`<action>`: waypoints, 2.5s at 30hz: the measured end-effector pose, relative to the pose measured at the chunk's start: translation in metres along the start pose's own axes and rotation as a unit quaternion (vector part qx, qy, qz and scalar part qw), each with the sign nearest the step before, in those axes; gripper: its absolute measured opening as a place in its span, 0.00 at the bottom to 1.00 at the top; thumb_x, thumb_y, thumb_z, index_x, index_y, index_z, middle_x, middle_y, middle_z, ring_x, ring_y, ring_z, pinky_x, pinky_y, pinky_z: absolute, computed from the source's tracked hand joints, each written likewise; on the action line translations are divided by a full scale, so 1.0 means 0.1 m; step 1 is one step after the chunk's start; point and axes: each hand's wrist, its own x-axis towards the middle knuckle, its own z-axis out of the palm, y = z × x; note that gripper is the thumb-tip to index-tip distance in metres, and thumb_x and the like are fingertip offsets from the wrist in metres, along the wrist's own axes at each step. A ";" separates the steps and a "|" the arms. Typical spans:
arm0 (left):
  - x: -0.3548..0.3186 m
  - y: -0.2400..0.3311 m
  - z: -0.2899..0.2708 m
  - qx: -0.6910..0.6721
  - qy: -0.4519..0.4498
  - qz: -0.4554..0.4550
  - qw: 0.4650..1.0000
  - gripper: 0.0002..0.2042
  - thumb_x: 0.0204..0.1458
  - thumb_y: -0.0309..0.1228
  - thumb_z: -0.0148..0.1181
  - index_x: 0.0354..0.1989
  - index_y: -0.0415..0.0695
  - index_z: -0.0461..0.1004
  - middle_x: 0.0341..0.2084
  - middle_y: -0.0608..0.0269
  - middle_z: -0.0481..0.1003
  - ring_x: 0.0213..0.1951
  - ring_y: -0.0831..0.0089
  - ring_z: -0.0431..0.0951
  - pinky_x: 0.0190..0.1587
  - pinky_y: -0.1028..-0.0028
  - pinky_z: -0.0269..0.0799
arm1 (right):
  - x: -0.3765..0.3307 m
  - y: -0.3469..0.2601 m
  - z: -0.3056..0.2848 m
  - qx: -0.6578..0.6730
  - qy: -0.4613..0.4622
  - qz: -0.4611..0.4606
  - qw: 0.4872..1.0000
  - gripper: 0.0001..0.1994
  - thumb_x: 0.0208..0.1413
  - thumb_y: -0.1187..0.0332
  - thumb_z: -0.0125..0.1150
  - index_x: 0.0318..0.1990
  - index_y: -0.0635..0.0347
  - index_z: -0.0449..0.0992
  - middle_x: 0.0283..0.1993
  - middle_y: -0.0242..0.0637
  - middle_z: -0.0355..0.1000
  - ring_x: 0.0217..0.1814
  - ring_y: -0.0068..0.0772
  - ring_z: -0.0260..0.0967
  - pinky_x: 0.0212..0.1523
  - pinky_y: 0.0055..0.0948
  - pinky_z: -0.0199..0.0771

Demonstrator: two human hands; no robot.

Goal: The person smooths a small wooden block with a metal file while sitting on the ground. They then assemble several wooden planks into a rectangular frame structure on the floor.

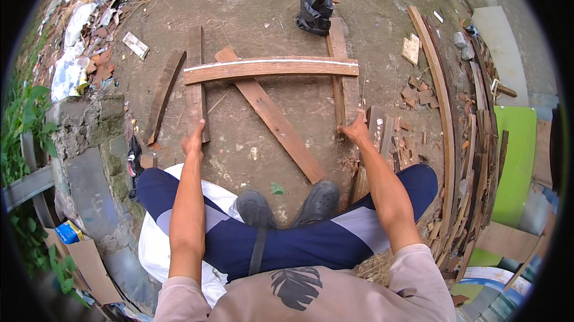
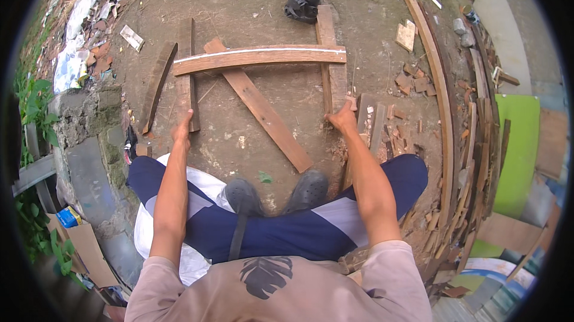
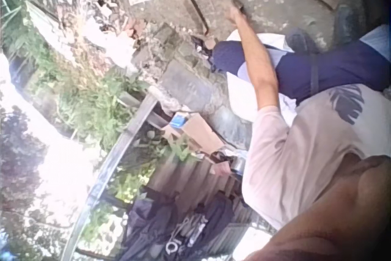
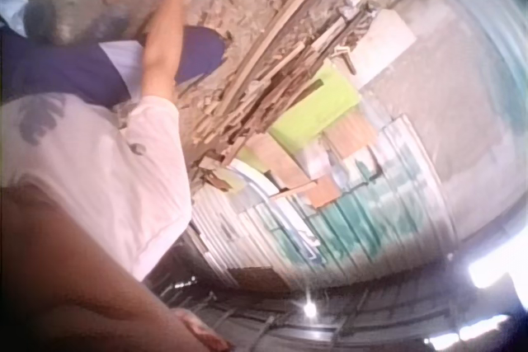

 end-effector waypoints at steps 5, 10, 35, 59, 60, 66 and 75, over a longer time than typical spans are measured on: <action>-0.19 0.18 -0.02 0.043 0.007 0.006 0.999 0.43 0.30 0.48 0.82 0.51 0.25 0.75 0.48 0.42 0.78 0.50 0.55 0.79 0.55 0.63 0.70 | -0.05 0.06 0.11 0.041 0.071 -0.024 0.996 0.46 0.39 0.59 0.76 0.62 0.71 0.54 0.51 0.68 0.72 0.56 0.63 0.72 0.58 0.46 0.73; -0.29 0.22 -0.19 0.085 0.030 0.012 0.996 0.42 0.30 0.47 0.82 0.49 0.25 0.76 0.48 0.43 0.79 0.49 0.54 0.79 0.54 0.64 0.71 | -0.12 0.10 0.29 0.111 0.110 -0.054 0.986 0.46 0.37 0.59 0.77 0.61 0.73 0.58 0.54 0.64 0.72 0.59 0.60 0.71 0.60 0.44 0.71; -0.20 0.06 -0.21 0.137 -0.015 0.117 0.984 0.40 0.37 0.48 0.78 0.55 0.32 0.73 0.49 0.43 0.78 0.52 0.52 0.79 0.56 0.60 0.71 | 0.28 0.28 0.24 0.653 -0.055 0.197 0.730 0.28 0.61 0.57 0.65 0.66 0.55 0.65 0.70 0.44 0.62 0.70 0.52 0.60 0.68 0.62 0.62; 0.23 -0.19 -0.12 -0.350 -0.118 -0.221 0.903 0.35 0.59 0.56 0.57 0.70 0.50 0.60 0.71 0.60 0.59 0.73 0.54 0.53 0.73 0.46 0.45 | 0.40 0.43 0.27 0.643 -0.040 0.216 0.734 0.31 0.56 0.58 0.71 0.64 0.56 0.67 0.65 0.45 0.67 0.63 0.49 0.68 0.60 0.60 0.72; 0.25 -0.21 -0.13 -0.349 -0.119 -0.216 0.904 0.36 0.59 0.56 0.57 0.70 0.50 0.59 0.71 0.60 0.59 0.73 0.54 0.53 0.73 0.46 0.45 | 0.37 0.41 0.30 0.637 -0.037 0.213 0.740 0.31 0.55 0.58 0.72 0.64 0.57 0.67 0.65 0.45 0.67 0.63 0.49 0.68 0.59 0.59 0.73; 0.27 -0.23 -0.16 -0.229 -0.105 -0.173 0.952 0.37 0.61 0.56 0.55 0.70 0.41 0.59 0.68 0.49 0.62 0.69 0.53 0.62 0.70 0.52 0.55 | 0.23 0.20 0.23 0.482 -0.024 0.239 0.842 0.37 0.55 0.47 0.69 0.66 0.60 0.65 0.64 0.46 0.69 0.62 0.48 0.69 0.56 0.53 0.75; 0.05 0.15 -0.28 0.272 -0.046 0.061 0.959 0.53 0.39 0.68 0.65 0.52 0.18 0.72 0.52 0.28 0.73 0.58 0.44 0.74 0.60 0.58 0.67 | 0.01 0.15 0.02 0.152 0.043 -0.027 0.987 0.54 0.42 0.45 0.77 0.70 0.70 0.57 0.66 0.58 0.66 0.70 0.51 0.63 0.68 0.39 0.63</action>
